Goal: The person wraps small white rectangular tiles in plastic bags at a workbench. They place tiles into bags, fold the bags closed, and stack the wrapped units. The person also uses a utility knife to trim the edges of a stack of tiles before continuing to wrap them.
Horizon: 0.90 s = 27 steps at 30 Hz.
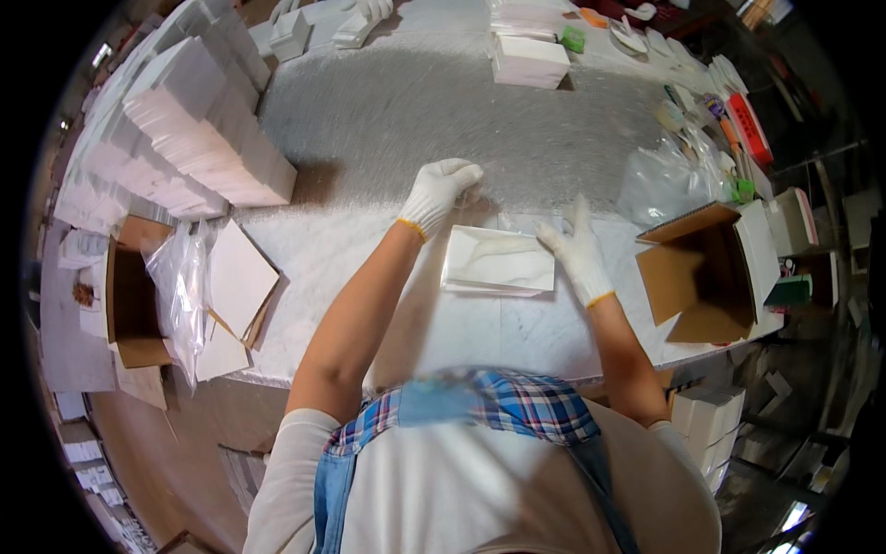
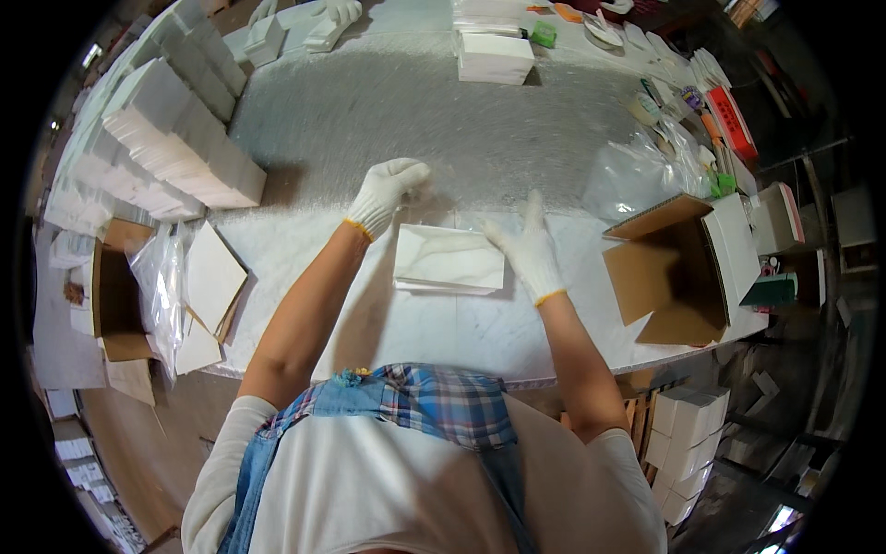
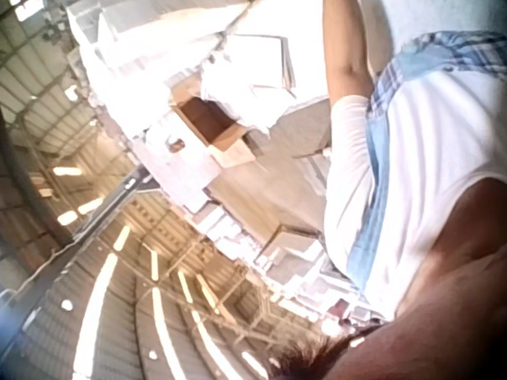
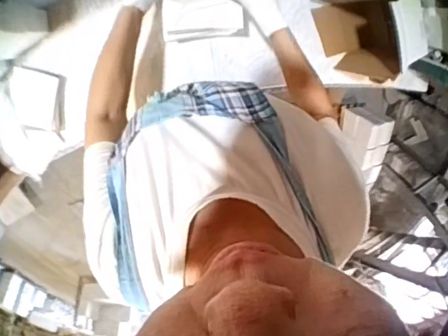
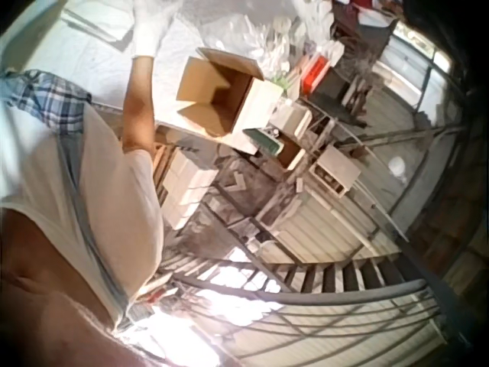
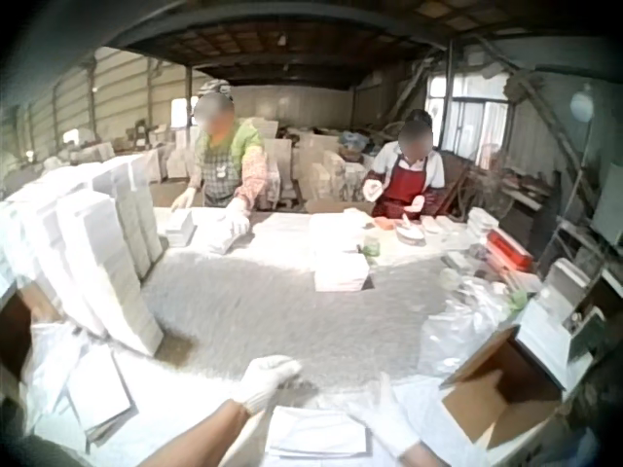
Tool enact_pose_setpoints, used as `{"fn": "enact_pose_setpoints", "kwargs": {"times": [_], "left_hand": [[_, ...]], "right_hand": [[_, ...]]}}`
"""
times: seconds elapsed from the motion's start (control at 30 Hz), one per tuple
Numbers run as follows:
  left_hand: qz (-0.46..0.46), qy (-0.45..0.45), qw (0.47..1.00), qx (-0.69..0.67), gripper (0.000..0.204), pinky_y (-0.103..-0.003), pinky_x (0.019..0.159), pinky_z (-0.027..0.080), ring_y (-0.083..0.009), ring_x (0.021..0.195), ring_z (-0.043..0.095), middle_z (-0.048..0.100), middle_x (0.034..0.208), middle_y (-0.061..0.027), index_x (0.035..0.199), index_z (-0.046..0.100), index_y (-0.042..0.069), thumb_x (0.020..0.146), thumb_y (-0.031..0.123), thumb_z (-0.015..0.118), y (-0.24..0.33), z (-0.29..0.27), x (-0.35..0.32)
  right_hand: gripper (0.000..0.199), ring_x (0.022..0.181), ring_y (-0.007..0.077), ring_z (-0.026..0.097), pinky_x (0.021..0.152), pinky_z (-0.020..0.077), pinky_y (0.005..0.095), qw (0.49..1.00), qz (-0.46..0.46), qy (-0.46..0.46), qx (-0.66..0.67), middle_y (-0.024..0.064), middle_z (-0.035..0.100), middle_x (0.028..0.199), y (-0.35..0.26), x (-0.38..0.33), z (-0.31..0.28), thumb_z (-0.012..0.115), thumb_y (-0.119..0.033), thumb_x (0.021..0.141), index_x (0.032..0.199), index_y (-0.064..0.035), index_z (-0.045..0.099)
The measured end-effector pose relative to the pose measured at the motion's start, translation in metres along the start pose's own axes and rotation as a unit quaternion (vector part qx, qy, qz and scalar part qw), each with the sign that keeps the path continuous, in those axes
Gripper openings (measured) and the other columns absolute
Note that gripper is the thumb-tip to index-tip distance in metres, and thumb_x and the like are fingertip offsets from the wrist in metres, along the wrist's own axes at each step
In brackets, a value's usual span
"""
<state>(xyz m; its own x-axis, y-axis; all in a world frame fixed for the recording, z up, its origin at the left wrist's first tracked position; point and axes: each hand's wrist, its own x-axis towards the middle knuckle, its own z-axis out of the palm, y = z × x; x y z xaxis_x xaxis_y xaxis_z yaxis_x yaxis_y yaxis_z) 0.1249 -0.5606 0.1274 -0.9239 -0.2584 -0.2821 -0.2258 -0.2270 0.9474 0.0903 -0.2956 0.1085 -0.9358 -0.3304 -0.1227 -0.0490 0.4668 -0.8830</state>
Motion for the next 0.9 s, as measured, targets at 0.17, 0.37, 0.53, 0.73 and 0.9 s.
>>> {"fn": "enact_pose_setpoints", "kwargs": {"times": [0.17, 0.37, 0.53, 0.73, 0.9], "left_hand": [[0.047, -0.037, 0.997, 0.038, 0.023, -0.029, 0.078, 0.052, -0.0114, 0.084, 0.065, 0.073, 0.090, -0.0041, 0.106, 0.075, 0.000, 0.095, 0.020, 0.073, 0.024, 0.001, -0.034], [0.086, -0.079, 0.989, 0.086, 0.023, -0.030, 0.089, 0.053, -0.0133, 0.095, 0.067, 0.075, 0.098, -0.0059, 0.108, 0.075, -0.002, 0.097, 0.018, 0.071, 0.030, 0.000, -0.077], [0.106, -0.091, 0.970, 0.201, 0.019, -0.033, 0.091, 0.054, -0.0186, 0.096, 0.070, 0.077, 0.100, -0.0068, 0.104, 0.077, 0.002, 0.093, 0.017, 0.074, 0.026, 0.000, -0.114], [0.495, -0.054, 0.726, 0.474, 0.012, -0.042, 0.095, 0.052, -0.0301, 0.104, 0.067, 0.074, 0.097, -0.0028, 0.091, 0.078, 0.014, 0.086, 0.023, 0.072, 0.000, -0.004, -0.132], [0.501, -0.092, 0.677, 0.532, 0.019, -0.043, 0.096, 0.052, -0.0302, 0.109, 0.066, 0.073, 0.111, -0.0072, 0.096, 0.076, 0.011, 0.086, 0.026, 0.073, -0.005, -0.012, -0.154]], "right_hand": [[0.109, 0.137, 0.0326, 0.052, 0.110, 0.0464, 0.0394, 0.977, 0.065, -0.099, 0.179, 0.0309, 0.044, 0.154, -0.034, 0.009, 0.006, 0.080, -0.015, 0.085, 0.165, 0.0025, 0.007], [0.081, 0.117, 0.0211, 0.062, 0.097, 0.0512, 0.0316, 0.948, 0.018, -0.185, 0.257, 0.0178, 0.060, 0.135, -0.040, 0.017, -0.008, 0.078, -0.009, 0.086, 0.157, -0.0004, 0.040], [0.066, 0.098, 0.0129, 0.060, 0.087, 0.0495, 0.0277, 0.958, -0.029, -0.161, 0.234, 0.0030, 0.065, 0.104, -0.047, -0.020, -0.033, 0.077, -0.006, 0.082, 0.145, -0.0049, 0.057], [0.021, 0.097, 0.0238, 0.063, 0.089, 0.0510, 0.0372, 0.945, -0.297, -0.079, -0.112, 0.0045, 0.068, 0.095, -0.023, -0.059, -0.033, 0.079, -0.010, 0.077, 0.098, -0.0092, 0.078], [0.013, 0.097, 0.0292, 0.063, 0.091, 0.0506, 0.0419, 0.907, -0.377, 0.004, -0.188, 0.0053, 0.068, 0.093, -0.013, -0.079, -0.023, 0.075, -0.014, 0.079, 0.091, -0.0146, 0.081]]}}
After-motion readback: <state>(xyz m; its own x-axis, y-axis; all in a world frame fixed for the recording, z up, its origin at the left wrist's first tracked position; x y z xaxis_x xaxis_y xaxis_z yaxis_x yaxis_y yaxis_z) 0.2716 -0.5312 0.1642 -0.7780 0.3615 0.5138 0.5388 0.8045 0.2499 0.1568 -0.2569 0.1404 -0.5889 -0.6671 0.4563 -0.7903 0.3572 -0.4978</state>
